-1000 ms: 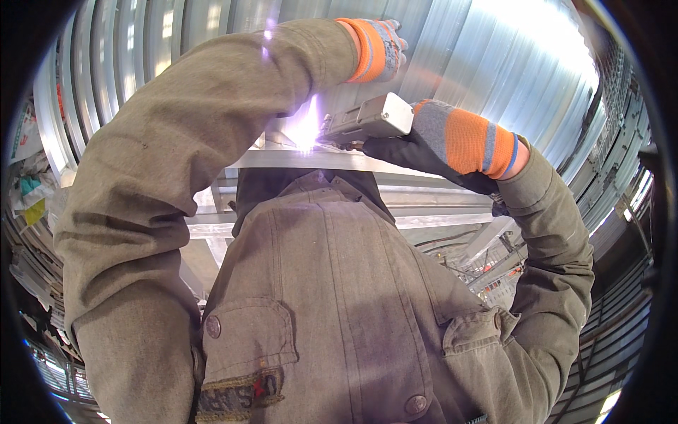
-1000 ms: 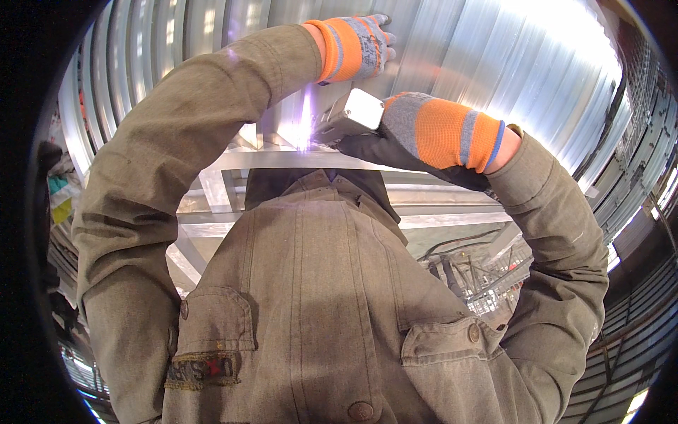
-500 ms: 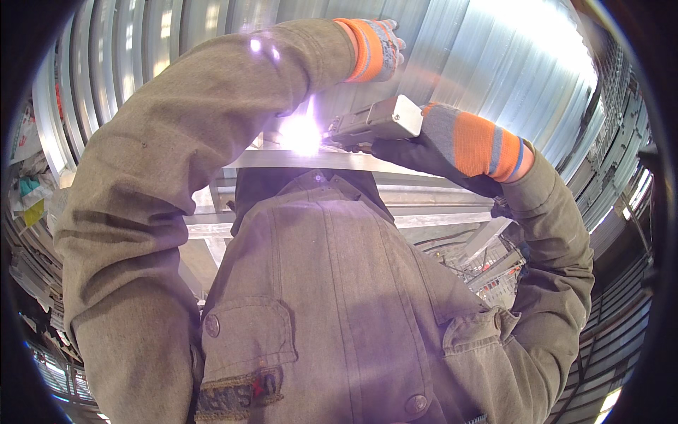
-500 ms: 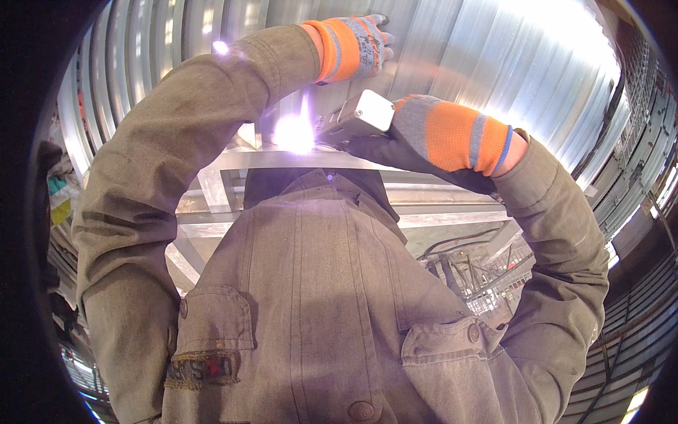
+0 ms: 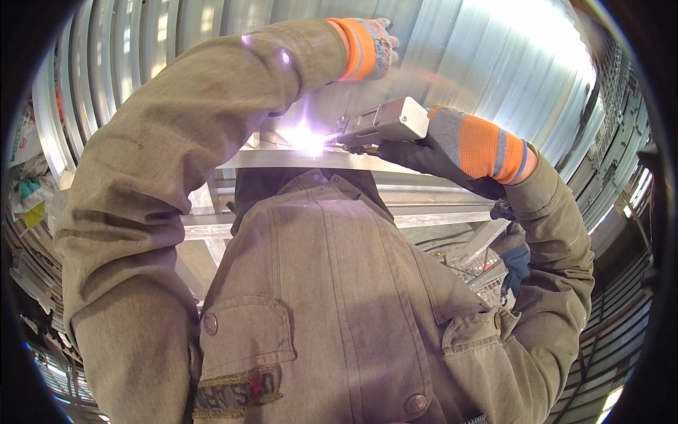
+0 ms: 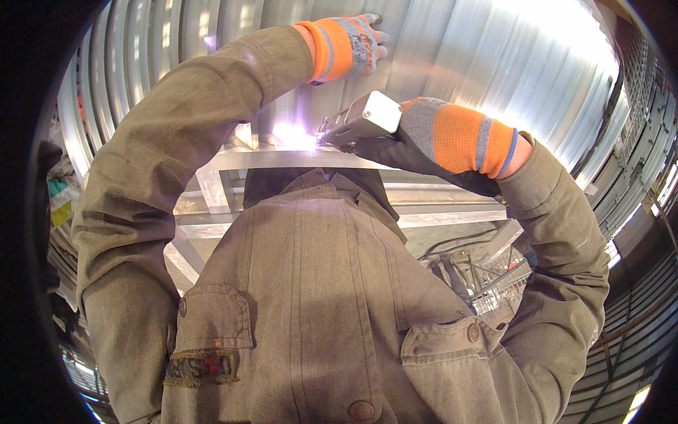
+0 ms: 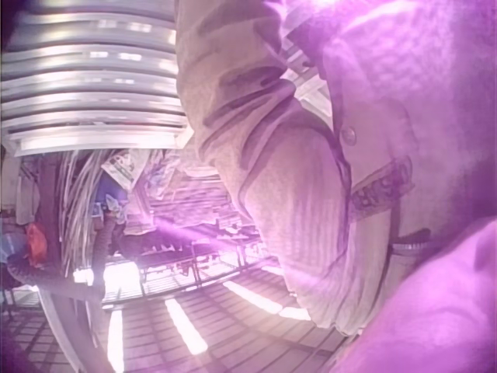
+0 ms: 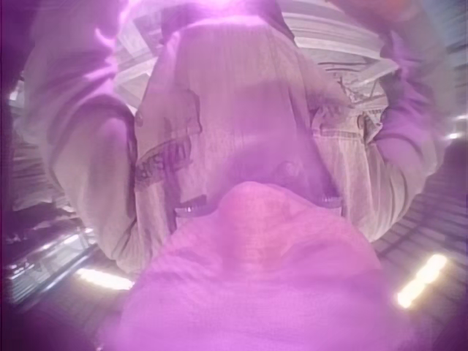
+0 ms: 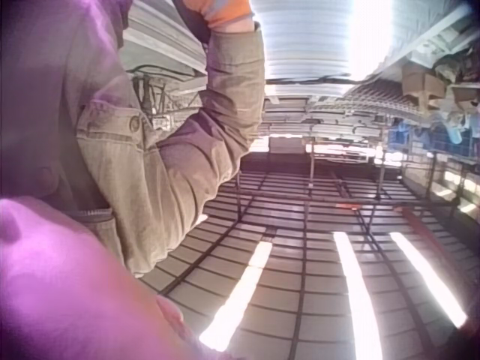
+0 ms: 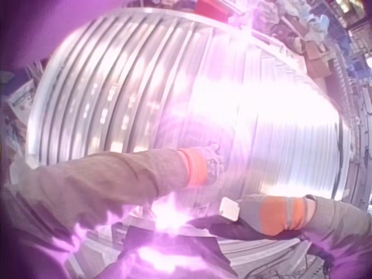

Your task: The person positions a large corrugated metal panel on a frame and uses a handheld welding torch to join seams along the panel. The person repositions the panel and continues welding along multiple seams, then sets the panel aside.

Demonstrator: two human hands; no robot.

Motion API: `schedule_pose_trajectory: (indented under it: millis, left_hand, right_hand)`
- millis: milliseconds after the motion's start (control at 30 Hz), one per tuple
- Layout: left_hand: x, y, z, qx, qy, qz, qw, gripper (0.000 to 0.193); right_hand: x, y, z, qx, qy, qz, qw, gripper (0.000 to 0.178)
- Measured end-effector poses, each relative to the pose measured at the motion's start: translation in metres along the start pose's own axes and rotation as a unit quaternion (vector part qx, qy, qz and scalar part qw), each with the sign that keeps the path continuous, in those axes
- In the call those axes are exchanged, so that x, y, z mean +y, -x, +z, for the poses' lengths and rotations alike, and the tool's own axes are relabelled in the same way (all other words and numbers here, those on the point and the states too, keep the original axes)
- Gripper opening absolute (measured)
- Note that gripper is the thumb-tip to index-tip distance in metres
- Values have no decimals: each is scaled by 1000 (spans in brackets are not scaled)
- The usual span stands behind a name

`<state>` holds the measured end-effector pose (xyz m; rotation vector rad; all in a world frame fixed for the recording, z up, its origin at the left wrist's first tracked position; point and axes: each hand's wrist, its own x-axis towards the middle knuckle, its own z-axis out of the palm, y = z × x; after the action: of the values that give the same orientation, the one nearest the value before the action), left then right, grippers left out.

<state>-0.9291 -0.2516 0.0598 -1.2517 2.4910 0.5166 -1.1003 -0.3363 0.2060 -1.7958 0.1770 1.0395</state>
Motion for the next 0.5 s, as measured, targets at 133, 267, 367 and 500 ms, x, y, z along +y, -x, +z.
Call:
schedule_pose_trajectory:
  millis: [133,267,367,500]
  left_hand:
    - [0,-5,8,14,-2,-2,1000,37]
    - [0,-6,13,33,-9,-3,999,34]
    - [-1,-7,11,25,-11,4,1000,33]
    - [-1,-11,4,-45,12,-5,999,56]
  right_hand:
    - [0,6,-2,-2,2,7,1000,32]
    - [2,8,2,23,-12,-39,999,32]
    - [1,11,3,27,-8,-30,999,33]
    - [1,17,-2,-15,-8,51,999,35]
